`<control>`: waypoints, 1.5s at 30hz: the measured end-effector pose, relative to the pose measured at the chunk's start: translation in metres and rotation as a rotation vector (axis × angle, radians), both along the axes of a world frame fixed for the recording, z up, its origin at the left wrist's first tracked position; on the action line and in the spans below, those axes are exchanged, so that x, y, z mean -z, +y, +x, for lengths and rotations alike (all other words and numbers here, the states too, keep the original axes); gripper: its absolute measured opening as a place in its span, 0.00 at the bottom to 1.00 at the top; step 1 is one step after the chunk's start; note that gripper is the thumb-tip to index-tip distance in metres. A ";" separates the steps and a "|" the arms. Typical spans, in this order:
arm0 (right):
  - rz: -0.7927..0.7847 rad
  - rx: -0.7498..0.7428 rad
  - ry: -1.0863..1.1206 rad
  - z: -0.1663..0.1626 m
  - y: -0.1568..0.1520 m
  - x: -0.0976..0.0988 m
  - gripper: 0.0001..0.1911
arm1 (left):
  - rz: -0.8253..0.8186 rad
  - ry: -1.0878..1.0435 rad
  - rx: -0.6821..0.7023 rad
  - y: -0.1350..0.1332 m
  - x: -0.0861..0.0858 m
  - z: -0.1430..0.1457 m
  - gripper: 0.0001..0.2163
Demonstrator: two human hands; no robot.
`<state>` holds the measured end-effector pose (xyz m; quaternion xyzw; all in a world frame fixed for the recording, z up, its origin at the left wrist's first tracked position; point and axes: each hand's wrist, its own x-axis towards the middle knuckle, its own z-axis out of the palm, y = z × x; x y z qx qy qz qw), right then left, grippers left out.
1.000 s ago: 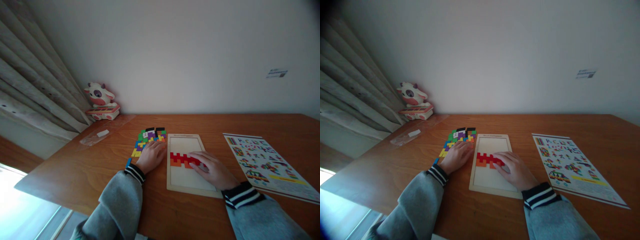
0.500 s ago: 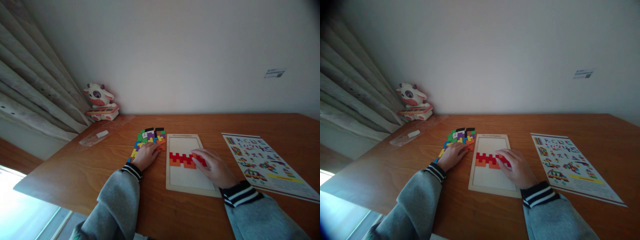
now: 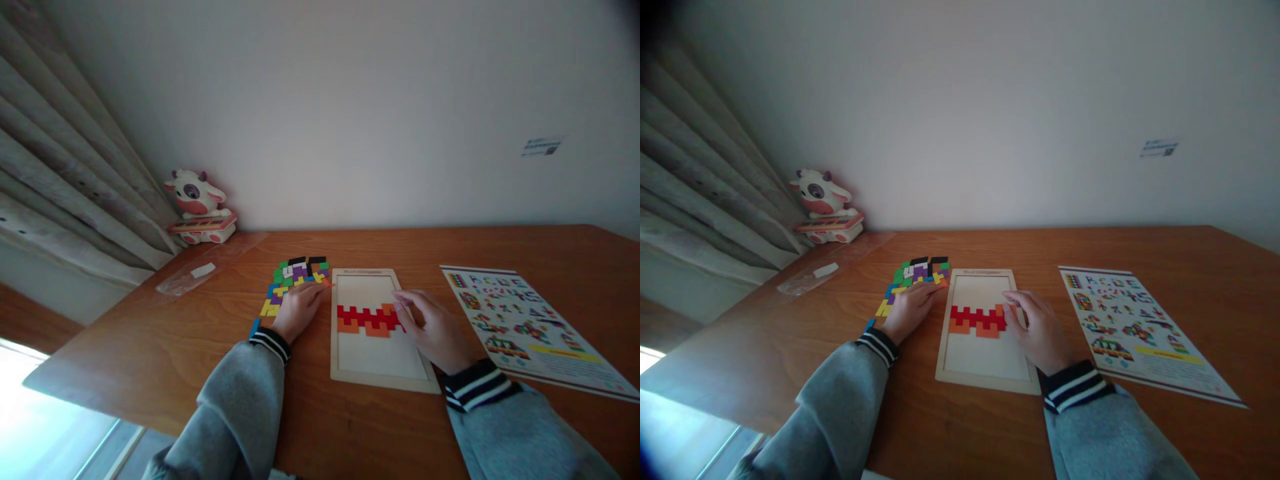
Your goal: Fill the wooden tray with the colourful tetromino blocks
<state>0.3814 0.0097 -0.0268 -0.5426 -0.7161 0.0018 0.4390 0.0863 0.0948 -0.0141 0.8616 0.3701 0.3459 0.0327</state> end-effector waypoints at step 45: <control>-0.106 -0.285 -0.359 -0.010 -0.005 -0.002 0.13 | -0.064 0.087 0.424 -0.008 -0.007 0.056 0.15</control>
